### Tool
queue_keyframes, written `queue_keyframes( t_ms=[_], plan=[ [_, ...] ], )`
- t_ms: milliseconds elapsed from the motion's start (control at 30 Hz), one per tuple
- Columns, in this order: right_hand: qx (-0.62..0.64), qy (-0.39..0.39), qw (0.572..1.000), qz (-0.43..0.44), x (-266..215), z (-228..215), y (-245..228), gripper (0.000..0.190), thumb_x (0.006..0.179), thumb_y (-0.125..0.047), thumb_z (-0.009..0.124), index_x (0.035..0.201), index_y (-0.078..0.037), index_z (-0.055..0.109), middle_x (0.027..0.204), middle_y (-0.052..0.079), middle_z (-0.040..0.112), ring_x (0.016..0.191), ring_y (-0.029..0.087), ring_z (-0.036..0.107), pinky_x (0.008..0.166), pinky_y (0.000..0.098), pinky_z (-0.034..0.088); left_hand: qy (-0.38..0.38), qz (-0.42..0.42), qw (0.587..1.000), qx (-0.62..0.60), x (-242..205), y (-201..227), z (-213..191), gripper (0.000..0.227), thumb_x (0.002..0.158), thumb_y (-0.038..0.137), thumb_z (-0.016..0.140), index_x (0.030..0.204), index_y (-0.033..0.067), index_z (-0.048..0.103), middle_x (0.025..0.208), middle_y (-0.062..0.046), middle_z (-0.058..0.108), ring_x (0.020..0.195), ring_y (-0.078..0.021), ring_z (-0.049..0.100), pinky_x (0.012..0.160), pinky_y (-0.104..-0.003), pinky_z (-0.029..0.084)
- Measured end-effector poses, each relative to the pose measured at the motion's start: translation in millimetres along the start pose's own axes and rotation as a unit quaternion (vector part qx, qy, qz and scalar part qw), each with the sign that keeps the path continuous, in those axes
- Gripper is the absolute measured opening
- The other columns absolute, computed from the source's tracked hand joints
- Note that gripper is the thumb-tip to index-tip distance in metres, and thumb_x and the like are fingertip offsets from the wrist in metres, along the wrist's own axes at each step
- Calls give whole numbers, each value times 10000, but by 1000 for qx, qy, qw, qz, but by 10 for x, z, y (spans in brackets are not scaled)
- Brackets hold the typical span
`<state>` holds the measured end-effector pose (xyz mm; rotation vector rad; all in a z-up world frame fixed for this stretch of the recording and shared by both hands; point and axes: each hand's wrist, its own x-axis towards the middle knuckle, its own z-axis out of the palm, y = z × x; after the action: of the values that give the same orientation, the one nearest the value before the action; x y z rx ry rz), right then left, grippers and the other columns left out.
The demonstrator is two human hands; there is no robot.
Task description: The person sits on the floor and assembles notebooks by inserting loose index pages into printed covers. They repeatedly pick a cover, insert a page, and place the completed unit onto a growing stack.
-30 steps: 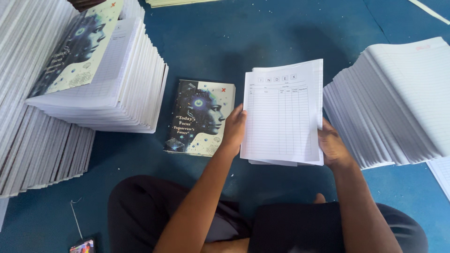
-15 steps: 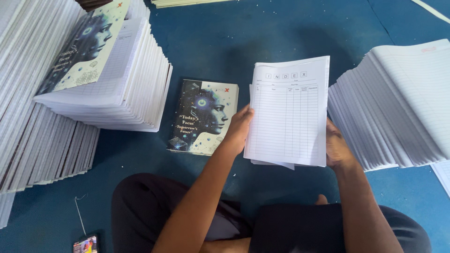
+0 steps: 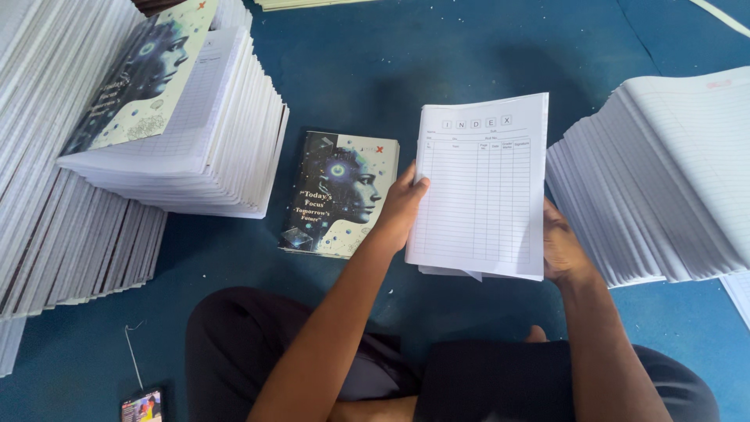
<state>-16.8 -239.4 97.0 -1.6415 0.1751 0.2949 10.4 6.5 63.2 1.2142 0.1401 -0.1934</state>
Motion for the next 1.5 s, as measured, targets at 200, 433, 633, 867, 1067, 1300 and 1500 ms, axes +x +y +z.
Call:
queue_keyframes(
  t_ms=[200, 433, 633, 867, 1067, 1300, 1500],
  plan=[
    [-1, 11, 1000, 23, 17, -22, 46, 1091, 663, -826, 455, 1542, -181, 407, 1431, 237, 539, 1344, 404, 512, 900, 579, 596, -4, 5, 1000, 16, 8, 59, 7, 534, 1047, 179, 443, 1574, 126, 372, 1427, -169, 599, 1279, -233, 606, 1067, -365, 492],
    [24, -14, 999, 23, 16, -30, 30, 1025, 726, -772, 500, 1546, -168, 385, 1435, 254, 544, 1345, 401, 539, 918, 545, 615, 8, -47, 998, -32, 56, 8, -89, 468, 974, 214, 577, 1372, -32, 572, 1282, -241, 667, 1188, -300, 657, 1002, -414, 517],
    [-18, -32, 999, 37, 1, 40, 8, 905, 819, -646, 533, 1564, -168, 347, 1468, 236, 531, 1346, 354, 553, 911, 482, 624, 28, -117, 990, -77, 88, -28, -171, 525, 897, 232, 667, 1322, -63, 577, 1267, -256, 654, 1184, -322, 650, 996, -442, 521],
    [-49, -49, 995, 69, -25, 96, -24, 850, 865, -533, 537, 1582, -152, 284, 1494, 221, 496, 1371, 338, 519, 1007, 486, 561, -63, -123, 981, -138, 43, 34, -296, 591, 857, 175, 720, 1345, -103, 536, 1294, -258, 639, 1234, -334, 628, 1049, -433, 514],
    [-94, 24, 987, 128, -14, 147, 39, 762, 995, -514, 468, 1584, -51, 329, 1469, 253, 538, 1354, 343, 551, 1048, 415, 495, -14, -101, 988, -113, -26, 196, -161, 633, 811, 194, 725, 1327, -129, 549, 1233, -300, 655, 1150, -374, 671, 982, -459, 551],
    [22, -112, 991, -75, 270, -63, 360, 738, 1011, -490, 423, 1537, 28, 419, 1413, 353, 529, 1226, 382, 572, 935, 467, 542, -72, -70, 983, -153, -121, 366, 69, 699, 763, 267, 759, 1300, -124, 545, 1167, -335, 652, 1096, -399, 684, 919, -482, 577],
    [208, -74, 975, -13, 323, -69, 328, 897, 951, -708, 339, 1568, -57, 343, 1525, 323, 411, 1359, 391, 473, 993, 502, 494, -98, -65, 978, -172, -138, 395, 162, 704, 786, 272, 766, 1306, -151, 553, 1168, -333, 653, 1099, -384, 683, 923, -473, 574]
  ],
)
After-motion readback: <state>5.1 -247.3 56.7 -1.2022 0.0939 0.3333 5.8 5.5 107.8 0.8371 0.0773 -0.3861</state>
